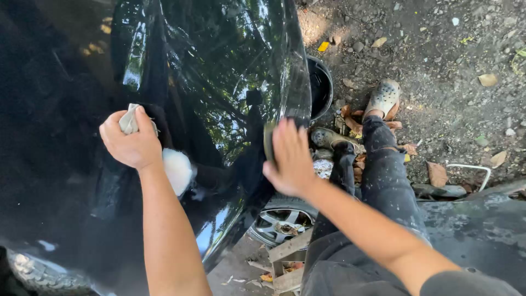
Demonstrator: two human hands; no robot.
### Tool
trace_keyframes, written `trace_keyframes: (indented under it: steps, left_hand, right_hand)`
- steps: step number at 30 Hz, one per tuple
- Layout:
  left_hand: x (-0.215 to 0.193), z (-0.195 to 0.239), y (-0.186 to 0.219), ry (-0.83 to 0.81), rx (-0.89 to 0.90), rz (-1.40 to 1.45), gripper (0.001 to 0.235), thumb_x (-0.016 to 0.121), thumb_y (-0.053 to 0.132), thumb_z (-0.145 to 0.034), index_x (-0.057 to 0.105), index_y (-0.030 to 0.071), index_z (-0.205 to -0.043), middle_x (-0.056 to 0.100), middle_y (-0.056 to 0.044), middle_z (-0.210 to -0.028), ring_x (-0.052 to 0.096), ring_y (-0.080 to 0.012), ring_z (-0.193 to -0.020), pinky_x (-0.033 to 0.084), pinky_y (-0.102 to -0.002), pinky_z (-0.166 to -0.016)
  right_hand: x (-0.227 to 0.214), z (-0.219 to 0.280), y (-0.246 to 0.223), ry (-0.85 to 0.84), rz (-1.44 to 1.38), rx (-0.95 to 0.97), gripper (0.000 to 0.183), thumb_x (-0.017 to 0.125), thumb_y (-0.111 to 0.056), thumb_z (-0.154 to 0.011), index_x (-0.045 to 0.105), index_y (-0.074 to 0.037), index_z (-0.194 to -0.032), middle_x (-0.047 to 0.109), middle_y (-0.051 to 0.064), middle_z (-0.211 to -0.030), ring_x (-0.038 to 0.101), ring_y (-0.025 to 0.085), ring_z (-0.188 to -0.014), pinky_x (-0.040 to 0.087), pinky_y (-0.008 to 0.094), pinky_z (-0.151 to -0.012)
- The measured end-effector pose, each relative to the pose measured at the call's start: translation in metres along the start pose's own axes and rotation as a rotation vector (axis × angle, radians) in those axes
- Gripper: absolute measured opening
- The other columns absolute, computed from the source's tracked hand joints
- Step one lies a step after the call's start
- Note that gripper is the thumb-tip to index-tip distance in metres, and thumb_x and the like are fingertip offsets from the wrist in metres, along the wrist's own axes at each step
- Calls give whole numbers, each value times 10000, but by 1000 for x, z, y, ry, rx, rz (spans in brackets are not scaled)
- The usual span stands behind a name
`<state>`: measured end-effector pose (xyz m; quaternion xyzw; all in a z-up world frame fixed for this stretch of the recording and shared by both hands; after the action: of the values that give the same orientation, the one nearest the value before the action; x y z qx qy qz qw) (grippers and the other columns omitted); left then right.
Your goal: The person cleans a black car part using a cloth and a sponge. They wipe the surface repeatedly, occasionally dipping the sponge into a bucket of water and continuing to scrub the part.
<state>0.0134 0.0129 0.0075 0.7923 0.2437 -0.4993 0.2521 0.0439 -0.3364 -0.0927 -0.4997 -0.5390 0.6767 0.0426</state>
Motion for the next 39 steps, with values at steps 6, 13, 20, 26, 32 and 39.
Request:
trace_keyframes:
  steps: [6,13,20,26,32,39]
  left_hand:
    - [4,2,-1,23,36,-40,231,861,205,-912,680,105,-1015,651,-70,-1016,647,-312,-973,520,-445,-837]
    - [3,0,0,19,24,-35,222,861,202,-898,684,107,-992,656,-80,-1000,648,-319,-950,515,-451,-817]
    - [2,7,-9,7,43,-90,235,869,216,-911,681,110,-1004,648,-85,-1005,646,-326,-957,507,-460,-814]
    - [2,1,-3,17,25,-49,218,857,201,-902,677,103,-978,652,-84,-993,649,-323,-951,512,-456,-816]
    - [-1,5,-5,6,13,-62,216,857,204,-924,677,101,-985,649,-83,-998,651,-315,-938,517,-447,-808]
    - [4,3,-5,12,37,-18,219,855,202,-912,680,95,-988,648,-88,-996,654,-317,-936,521,-447,-804]
  right_hand:
    - [-55,-139,53,-63,-51,346,763,369,-476,-1116,89,-30,-1669,87,234,-1754,97,388,-1645,44,611,-1298]
    - [-31,-51,29,-25,-68,109,771,435,-442,-1069,156,-3,-1637,144,254,-1703,139,422,-1602,75,602,-1276]
    - [-49,-123,45,-4,-87,285,714,394,-409,-1121,150,-22,-1669,148,217,-1752,152,362,-1645,62,594,-1316]
    - [-34,-56,28,-8,-34,67,764,438,-434,-1062,161,-4,-1630,145,242,-1701,129,401,-1608,84,607,-1281]
    - [-53,-151,49,-60,-80,239,742,412,-415,-1097,144,-11,-1659,123,237,-1739,119,404,-1626,74,595,-1296]
    - [-35,-55,32,25,-109,18,752,396,-437,-1071,122,-49,-1654,114,204,-1724,115,370,-1619,67,567,-1304]
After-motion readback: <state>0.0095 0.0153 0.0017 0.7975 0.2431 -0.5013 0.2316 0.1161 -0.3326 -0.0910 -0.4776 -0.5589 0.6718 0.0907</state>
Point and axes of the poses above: each hand's wrist, its own z-axis away from the middle knuckle, its own x-axis out of the palm, y = z × x, the point moved 2 cm from there along -z, towards the middle knuckle
